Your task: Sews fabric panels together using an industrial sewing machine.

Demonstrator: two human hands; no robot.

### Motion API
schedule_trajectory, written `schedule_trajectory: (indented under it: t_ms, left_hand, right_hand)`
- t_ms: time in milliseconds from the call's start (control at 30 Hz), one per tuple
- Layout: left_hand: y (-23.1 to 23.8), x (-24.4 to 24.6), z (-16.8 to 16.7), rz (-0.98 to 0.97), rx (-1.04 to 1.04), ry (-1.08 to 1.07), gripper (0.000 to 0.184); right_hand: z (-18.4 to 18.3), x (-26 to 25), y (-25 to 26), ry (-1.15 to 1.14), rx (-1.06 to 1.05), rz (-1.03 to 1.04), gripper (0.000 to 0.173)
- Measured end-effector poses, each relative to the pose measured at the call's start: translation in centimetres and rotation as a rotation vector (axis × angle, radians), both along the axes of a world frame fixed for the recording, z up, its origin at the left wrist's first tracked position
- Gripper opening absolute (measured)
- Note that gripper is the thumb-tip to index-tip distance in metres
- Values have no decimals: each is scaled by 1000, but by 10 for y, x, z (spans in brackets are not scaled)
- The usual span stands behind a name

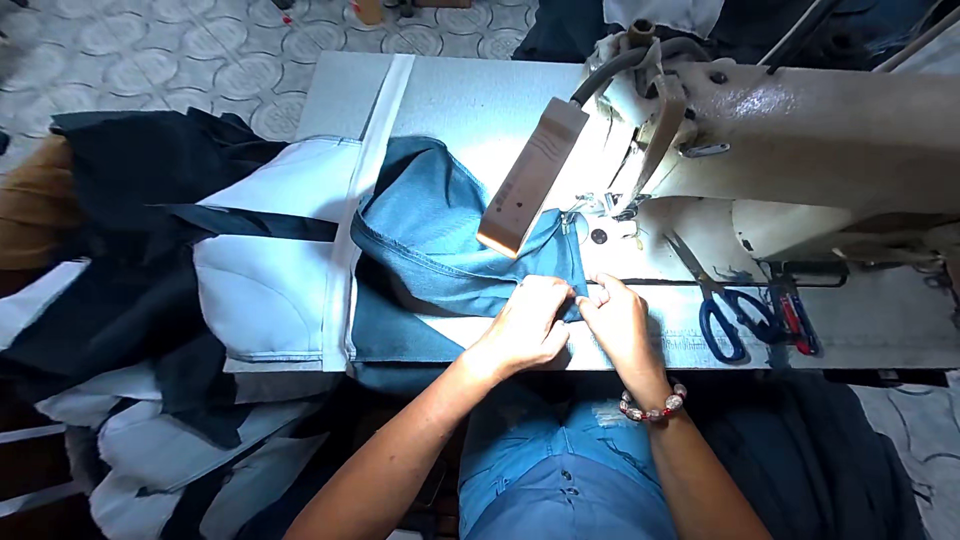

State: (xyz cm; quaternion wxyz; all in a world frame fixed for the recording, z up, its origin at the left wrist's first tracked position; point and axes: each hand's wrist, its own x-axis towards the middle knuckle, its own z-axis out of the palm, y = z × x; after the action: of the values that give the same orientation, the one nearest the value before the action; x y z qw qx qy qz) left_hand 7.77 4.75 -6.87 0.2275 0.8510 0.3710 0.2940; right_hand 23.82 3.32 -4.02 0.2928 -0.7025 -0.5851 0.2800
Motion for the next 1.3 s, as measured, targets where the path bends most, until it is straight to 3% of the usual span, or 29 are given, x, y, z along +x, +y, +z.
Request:
schedule_trajectory:
  t_ms: [67, 333, 533, 633, 867, 967, 1300]
  left_hand:
    - [-1, 5, 0, 63, -30, 20, 46]
    - [-1, 20, -2, 124, -19, 63, 41]
    - [-5, 12, -6, 29, 90, 127, 40]
    - [-6, 9, -4, 27, 97, 136, 36]
    - [-14, 6, -3, 87, 106, 177, 38]
    - [-17, -1, 3, 119, 47, 262, 43]
    - [-13, -7, -2, 86, -70, 154, 43]
  right_hand:
    - [1, -1, -2, 9, 3, -6, 29]
    - [-4, -1, -10, 53, 81, 22, 27]
    - [-12, -15, -26, -271, 252, 131, 31]
    - [1, -19, -25, -393, 128, 193, 35]
    - [12, -16, -19, -423, -35, 279, 35]
    - [10, -19, -19, -432, -10, 267, 36]
    - [3, -19, -14, -338, 79, 242, 34]
